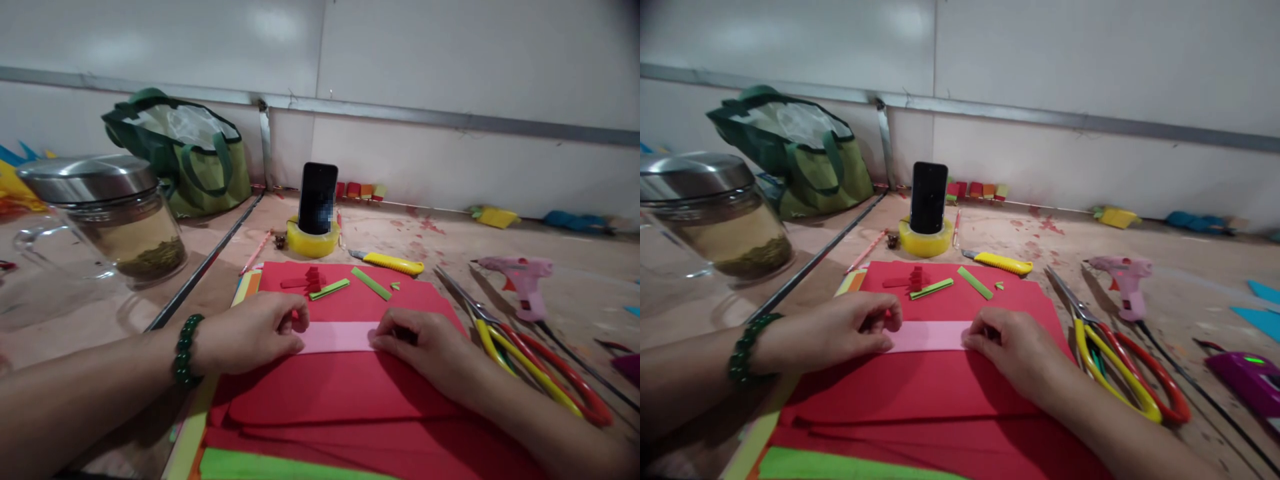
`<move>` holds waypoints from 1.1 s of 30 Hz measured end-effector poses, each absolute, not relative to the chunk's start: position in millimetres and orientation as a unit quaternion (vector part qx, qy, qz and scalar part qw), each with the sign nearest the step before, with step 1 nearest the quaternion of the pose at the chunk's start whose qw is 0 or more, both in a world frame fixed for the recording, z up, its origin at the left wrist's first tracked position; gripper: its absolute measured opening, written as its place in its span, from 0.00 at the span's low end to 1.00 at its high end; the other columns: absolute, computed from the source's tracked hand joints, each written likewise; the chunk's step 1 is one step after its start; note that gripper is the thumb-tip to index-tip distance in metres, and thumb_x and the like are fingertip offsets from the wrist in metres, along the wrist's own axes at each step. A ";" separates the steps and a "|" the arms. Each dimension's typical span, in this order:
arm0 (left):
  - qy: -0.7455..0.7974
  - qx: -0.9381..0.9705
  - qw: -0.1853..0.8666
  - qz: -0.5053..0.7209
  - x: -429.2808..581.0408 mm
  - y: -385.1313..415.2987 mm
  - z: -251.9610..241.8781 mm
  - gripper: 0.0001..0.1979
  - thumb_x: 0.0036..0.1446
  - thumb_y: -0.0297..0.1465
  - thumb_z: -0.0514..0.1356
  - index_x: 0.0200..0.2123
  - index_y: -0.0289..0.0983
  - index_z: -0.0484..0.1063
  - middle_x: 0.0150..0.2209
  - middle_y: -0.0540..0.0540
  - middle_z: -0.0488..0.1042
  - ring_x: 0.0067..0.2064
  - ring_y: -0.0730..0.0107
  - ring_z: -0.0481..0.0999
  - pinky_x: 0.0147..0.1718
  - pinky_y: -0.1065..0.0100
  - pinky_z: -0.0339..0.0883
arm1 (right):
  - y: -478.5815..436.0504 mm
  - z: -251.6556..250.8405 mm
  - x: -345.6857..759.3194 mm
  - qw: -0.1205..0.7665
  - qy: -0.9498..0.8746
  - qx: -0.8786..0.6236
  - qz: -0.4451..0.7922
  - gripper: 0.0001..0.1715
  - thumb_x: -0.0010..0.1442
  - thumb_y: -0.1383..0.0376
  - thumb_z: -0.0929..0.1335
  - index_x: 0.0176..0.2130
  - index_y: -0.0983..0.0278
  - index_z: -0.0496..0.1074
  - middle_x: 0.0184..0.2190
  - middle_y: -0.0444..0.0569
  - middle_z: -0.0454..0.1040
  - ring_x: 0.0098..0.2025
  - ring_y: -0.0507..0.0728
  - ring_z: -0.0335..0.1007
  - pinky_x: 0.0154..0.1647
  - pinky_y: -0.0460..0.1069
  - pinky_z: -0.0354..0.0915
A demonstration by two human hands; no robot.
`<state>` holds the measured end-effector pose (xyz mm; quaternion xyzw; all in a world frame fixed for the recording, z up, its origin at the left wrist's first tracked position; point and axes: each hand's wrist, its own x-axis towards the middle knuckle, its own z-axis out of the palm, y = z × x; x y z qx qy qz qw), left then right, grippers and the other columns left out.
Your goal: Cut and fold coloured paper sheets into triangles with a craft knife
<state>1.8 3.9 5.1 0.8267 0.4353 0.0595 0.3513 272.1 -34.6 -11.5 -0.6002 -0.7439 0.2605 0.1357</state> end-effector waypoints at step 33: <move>0.197 0.957 0.211 -0.023 -27.3 13.9 28.8 0.26 0.47 0.17 0.56 0.46 0.45 0.77 0.32 0.47 0.72 0.34 0.67 0.69 0.31 0.70 0.58 | -64.3 3.8 295.6 0.114 -0.908 -0.403 -0.003 0.25 0.56 0.78 0.58 0.42 0.60 0.76 0.38 0.51 0.78 0.40 0.55 0.74 0.39 0.47 0.72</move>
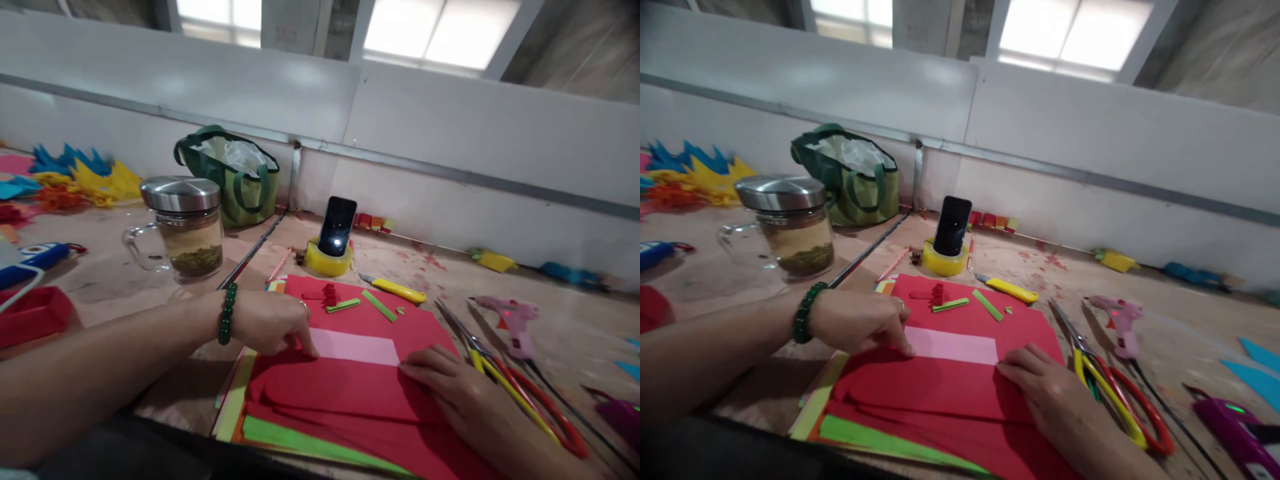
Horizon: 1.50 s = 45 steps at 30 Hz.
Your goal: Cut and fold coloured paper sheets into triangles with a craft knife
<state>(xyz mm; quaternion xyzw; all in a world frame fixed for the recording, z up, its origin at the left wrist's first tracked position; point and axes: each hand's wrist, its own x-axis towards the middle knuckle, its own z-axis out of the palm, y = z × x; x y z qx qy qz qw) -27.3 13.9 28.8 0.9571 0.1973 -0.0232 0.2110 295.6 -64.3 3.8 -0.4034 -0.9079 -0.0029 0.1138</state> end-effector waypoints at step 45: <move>0.361 0.639 0.620 0.279 12.7 -10.1 5.0 0.02 0.42 0.24 0.55 0.25 0.35 0.65 0.23 0.53 0.67 0.25 0.76 0.66 0.23 0.75 0.60 | -58.0 -4.7 221.5 0.282 -0.864 -0.416 0.035 0.09 0.65 0.66 0.61 0.36 0.63 0.70 0.29 0.46 0.73 0.29 0.52 0.70 0.30 0.46 0.65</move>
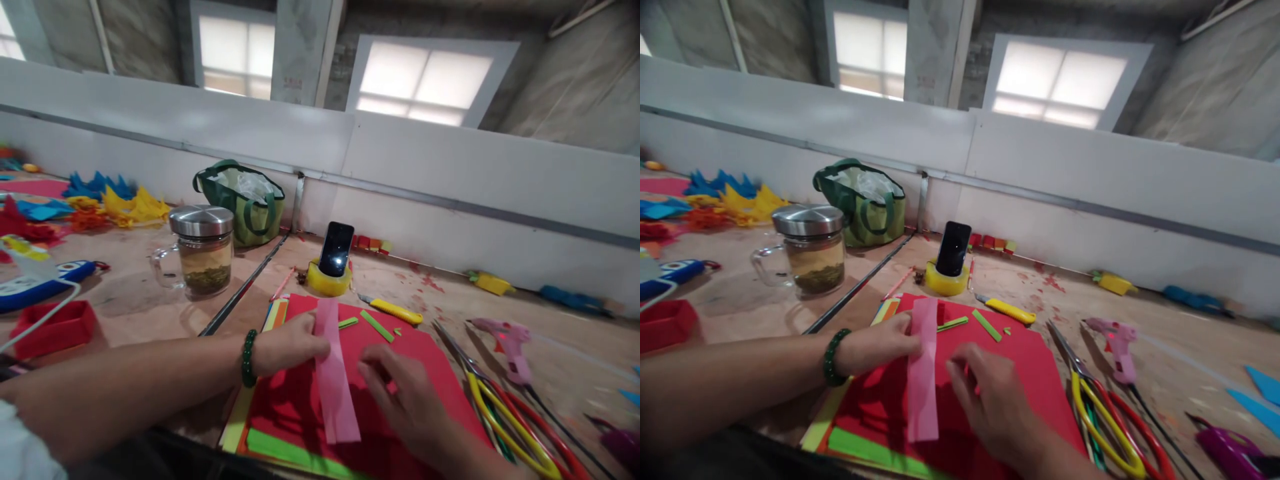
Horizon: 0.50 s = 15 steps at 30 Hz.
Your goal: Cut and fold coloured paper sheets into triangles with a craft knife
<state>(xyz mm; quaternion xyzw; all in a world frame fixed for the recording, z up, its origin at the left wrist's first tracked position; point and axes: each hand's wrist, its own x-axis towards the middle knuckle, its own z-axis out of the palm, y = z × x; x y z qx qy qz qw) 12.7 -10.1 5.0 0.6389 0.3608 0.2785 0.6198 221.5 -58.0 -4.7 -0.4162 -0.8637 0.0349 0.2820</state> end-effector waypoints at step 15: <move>0.184 0.674 0.711 0.079 8.5 -3.8 -2.3 0.16 0.37 0.22 0.55 0.35 0.36 0.65 0.22 0.56 0.64 0.20 0.78 0.60 0.20 0.76 0.54 | -54.9 19.4 223.8 0.295 -0.903 -0.184 -0.254 0.10 0.64 0.69 0.65 0.40 0.60 0.75 0.43 0.47 0.77 0.49 0.55 0.68 0.51 0.52 0.65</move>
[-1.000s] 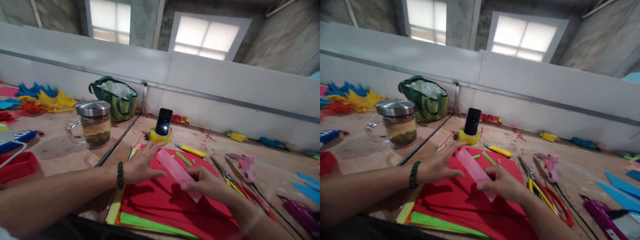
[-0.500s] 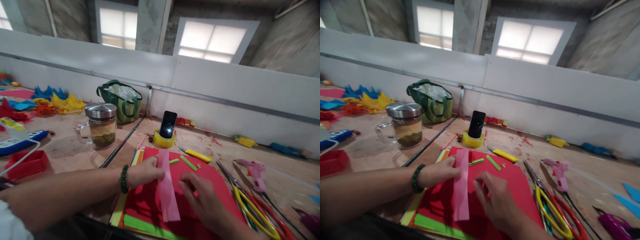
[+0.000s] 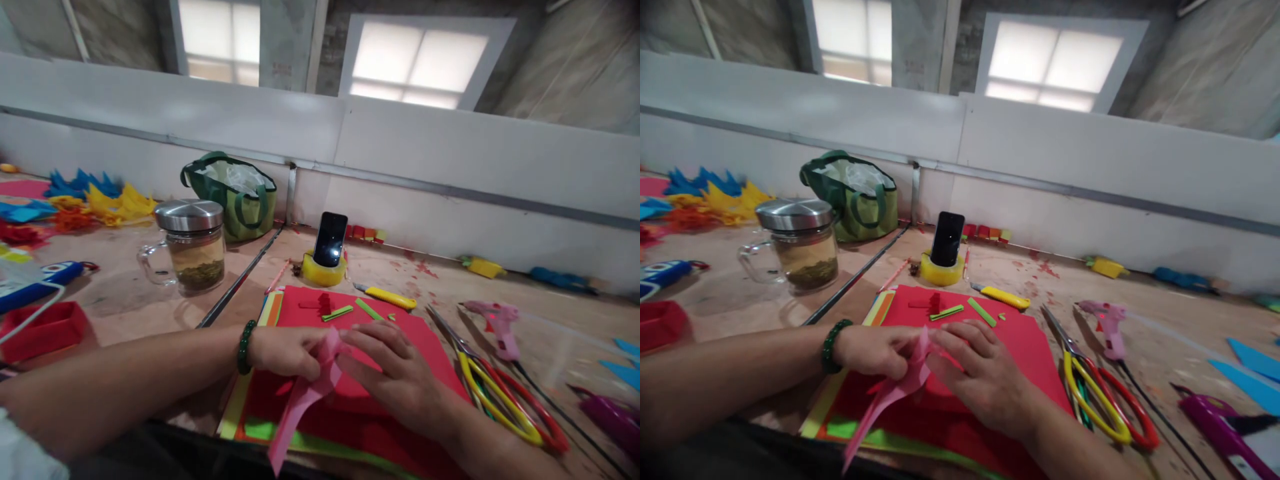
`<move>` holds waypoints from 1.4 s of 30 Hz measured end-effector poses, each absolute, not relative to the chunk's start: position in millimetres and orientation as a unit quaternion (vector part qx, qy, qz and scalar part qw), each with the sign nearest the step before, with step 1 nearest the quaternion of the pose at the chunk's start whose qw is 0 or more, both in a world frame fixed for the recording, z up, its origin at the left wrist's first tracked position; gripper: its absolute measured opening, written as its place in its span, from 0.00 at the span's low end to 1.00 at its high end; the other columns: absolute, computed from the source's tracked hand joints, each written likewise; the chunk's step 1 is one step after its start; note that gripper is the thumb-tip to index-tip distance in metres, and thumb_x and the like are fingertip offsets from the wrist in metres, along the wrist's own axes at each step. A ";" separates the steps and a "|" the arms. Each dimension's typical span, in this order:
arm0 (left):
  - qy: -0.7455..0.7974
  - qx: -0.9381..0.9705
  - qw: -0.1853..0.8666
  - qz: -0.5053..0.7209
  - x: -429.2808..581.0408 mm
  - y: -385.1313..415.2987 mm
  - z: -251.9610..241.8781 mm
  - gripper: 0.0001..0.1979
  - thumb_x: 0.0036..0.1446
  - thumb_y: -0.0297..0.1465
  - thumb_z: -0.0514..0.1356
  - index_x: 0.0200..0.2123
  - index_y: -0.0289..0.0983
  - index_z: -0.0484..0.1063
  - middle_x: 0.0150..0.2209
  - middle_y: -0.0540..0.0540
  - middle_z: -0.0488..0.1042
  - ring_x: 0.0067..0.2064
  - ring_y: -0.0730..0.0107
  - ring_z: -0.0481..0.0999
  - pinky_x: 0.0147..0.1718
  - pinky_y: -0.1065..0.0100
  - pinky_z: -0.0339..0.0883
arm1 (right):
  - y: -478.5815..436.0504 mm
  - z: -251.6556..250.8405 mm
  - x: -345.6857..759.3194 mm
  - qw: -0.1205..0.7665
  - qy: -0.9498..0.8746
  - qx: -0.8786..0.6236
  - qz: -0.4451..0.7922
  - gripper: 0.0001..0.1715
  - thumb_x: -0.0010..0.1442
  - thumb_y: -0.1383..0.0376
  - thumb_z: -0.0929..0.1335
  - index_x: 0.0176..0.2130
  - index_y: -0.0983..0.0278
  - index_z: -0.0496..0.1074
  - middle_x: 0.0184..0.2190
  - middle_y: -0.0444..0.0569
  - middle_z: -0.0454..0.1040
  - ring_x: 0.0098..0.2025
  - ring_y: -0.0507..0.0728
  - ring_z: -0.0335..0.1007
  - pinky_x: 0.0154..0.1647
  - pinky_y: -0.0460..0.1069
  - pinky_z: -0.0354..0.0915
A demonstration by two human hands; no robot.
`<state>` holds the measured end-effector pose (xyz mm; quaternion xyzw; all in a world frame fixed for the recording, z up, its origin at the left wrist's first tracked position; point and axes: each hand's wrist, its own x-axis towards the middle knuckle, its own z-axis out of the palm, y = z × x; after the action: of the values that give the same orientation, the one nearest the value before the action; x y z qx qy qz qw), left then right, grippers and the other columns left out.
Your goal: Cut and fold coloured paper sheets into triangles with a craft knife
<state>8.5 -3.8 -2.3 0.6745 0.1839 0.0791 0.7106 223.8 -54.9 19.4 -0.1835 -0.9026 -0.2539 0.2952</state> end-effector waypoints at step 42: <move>0.470 0.840 0.272 0.009 -6.8 0.4 18.0 0.09 0.55 0.34 0.57 0.25 0.37 0.68 0.24 0.53 0.70 0.27 0.74 0.66 0.25 0.72 0.53 | -16.4 -12.9 257.0 0.135 -0.736 -0.629 0.213 0.16 0.56 0.53 0.67 0.25 0.62 0.70 0.23 0.45 0.73 0.27 0.54 0.66 0.26 0.47 0.58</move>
<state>-6.8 0.4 18.0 0.8400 0.4696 0.0088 0.2717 257.0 -16.4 -12.9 -0.6285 -0.7359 0.2128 0.1348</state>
